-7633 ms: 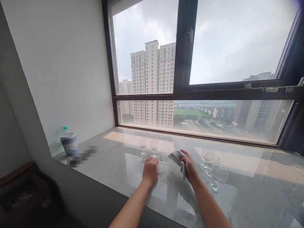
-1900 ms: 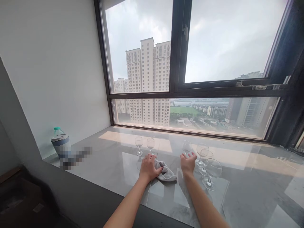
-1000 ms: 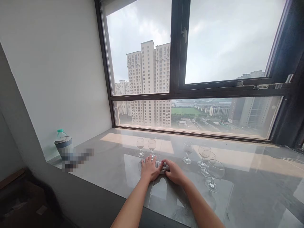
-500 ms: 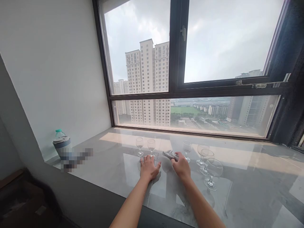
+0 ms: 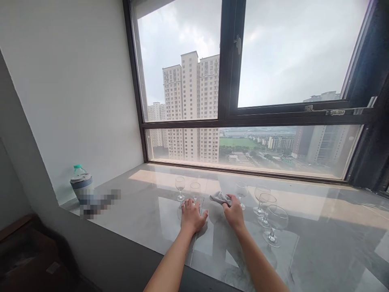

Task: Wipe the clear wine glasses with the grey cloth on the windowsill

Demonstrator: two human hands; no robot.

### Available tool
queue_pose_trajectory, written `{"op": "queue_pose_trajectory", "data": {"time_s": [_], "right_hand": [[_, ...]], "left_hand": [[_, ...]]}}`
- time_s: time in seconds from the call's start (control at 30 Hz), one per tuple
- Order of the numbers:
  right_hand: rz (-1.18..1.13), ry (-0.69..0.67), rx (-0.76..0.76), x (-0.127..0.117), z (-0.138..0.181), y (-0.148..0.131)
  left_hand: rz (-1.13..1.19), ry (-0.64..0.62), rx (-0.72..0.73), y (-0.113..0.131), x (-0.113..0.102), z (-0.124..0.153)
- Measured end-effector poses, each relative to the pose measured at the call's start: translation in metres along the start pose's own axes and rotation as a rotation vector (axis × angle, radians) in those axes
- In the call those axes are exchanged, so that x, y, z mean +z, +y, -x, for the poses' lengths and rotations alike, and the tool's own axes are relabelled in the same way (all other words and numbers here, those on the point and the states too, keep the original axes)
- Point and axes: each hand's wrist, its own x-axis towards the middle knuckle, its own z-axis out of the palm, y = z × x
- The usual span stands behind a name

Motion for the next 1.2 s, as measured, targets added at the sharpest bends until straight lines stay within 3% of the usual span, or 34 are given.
{"op": "queue_pose_trajectory", "data": {"time_s": [0.23,0.53,0.73,0.97,1.2], "right_hand": [[-0.094,0.019,0.066,0.000,-0.001,0.000],[-0.332,0.039,0.082,-0.008,0.003,-0.016],[-0.347,0.152,0.022,-0.009,0.003,-0.017],[-0.462,0.120,0.127,-0.013,0.003,-0.023],[-0.389,0.056,0.195,-0.014,-0.001,-0.012]], "left_hand": [[0.074,-0.038,0.055,0.000,-0.003,-0.002],[0.054,0.109,0.129,-0.006,0.003,-0.001],[0.055,0.164,0.162,-0.009,0.007,-0.001],[-0.035,0.200,0.180,-0.008,0.005,-0.001],[-0.046,0.198,0.192,-0.006,0.003,0.000]]}}
